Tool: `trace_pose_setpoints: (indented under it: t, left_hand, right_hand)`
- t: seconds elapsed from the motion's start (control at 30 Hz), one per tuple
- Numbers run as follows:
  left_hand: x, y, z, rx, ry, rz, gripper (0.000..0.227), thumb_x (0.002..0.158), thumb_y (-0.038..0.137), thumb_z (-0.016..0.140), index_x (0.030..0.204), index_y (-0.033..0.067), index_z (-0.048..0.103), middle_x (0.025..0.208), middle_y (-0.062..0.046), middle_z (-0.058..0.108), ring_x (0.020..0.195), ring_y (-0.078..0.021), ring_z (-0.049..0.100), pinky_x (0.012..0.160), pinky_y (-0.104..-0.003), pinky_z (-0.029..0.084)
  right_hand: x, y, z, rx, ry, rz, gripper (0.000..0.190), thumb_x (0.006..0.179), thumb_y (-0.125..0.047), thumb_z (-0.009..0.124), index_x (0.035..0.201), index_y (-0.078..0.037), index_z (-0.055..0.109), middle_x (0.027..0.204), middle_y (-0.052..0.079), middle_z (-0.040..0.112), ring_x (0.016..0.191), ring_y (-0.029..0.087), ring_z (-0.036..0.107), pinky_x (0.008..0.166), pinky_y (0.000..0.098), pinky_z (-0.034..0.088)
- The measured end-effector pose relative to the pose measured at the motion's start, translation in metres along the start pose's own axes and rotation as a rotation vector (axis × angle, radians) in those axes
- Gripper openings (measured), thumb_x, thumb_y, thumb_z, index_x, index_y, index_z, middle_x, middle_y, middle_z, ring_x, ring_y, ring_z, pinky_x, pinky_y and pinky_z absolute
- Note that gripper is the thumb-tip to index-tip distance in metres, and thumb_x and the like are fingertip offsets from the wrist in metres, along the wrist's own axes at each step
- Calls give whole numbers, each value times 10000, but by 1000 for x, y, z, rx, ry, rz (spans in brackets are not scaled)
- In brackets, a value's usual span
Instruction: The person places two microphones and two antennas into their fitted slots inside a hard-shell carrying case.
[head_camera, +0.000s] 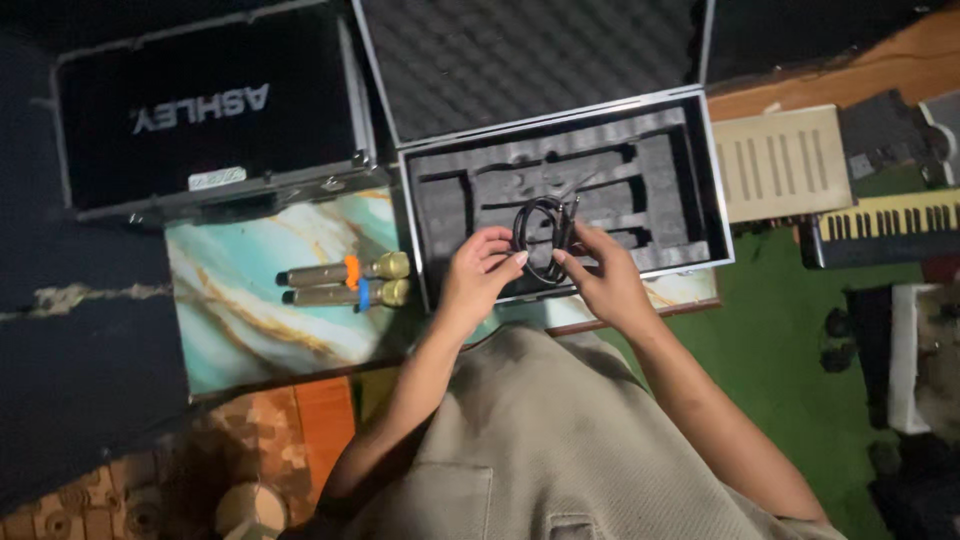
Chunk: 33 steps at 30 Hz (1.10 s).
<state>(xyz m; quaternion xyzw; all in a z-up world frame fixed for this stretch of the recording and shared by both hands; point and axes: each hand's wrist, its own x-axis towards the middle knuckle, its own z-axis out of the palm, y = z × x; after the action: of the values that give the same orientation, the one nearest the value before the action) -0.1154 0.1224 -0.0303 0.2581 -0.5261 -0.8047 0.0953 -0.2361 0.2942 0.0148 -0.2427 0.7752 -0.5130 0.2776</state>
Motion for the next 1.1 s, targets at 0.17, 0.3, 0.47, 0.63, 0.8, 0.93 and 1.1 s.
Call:
trace_pose_setpoints:
  t: [0.17,0.3,0.47,0.63,0.8,0.93,1.1]
  left_hand:
    - [21,-18,43,9,-83,-41,365,898,43,763,1215,1,586,1070,-88,668,968,-154,678,814,-301,604]
    - [36,-29,79,21,-161,-69,367,898,41,766,1219,3,591,1072,-87,670,948,-155,674,797,-293,585]
    - [44,-36,109,38,-220,-113,378,897,47,763,1231,4,591,1075,-94,680,966,-154,682,807,-290,588]
    - [47,-37,127,23,-266,-126,374,904,37,746,1238,0,584,1097,-97,677,999,-160,685,838,-291,591]
    - [50,-40,133,58,-267,-131,370,895,26,739,1230,-5,585,1110,-98,679,1016,-163,688,850,-291,588]
    - [49,-40,122,29,-230,-117,362,900,33,748,1225,-5,594,1094,-98,676,987,-165,687,830,-298,603]
    - [46,-31,91,30,-144,-97,358,896,51,762,1214,0,603,1071,-93,684,974,-158,695,821,-297,611]
  right_hand:
    - [-14,20,-35,42,146,73,426,941,-157,733,1326,-13,625,1134,69,639,1051,154,675,835,296,603]
    - [-26,37,-64,43,231,91,389,956,-152,730,1298,10,640,1123,64,632,1057,144,674,808,303,580]
    - [-37,53,-87,11,321,115,395,957,-152,749,1286,32,632,1115,57,626,1039,146,672,813,294,593]
    - [-44,56,-101,91,367,116,413,938,-140,738,1286,39,605,1127,42,600,1061,132,659,817,283,609]
    - [-47,53,-109,-5,342,141,409,939,-127,734,1316,4,641,1074,50,604,1003,146,630,816,283,609]
    - [-39,50,-102,59,311,120,369,949,-146,733,1280,-13,638,1082,41,584,1050,137,647,820,283,603]
    - [-18,38,-83,-23,201,85,342,957,-160,729,1260,-18,662,1068,44,624,1056,147,656,813,302,573]
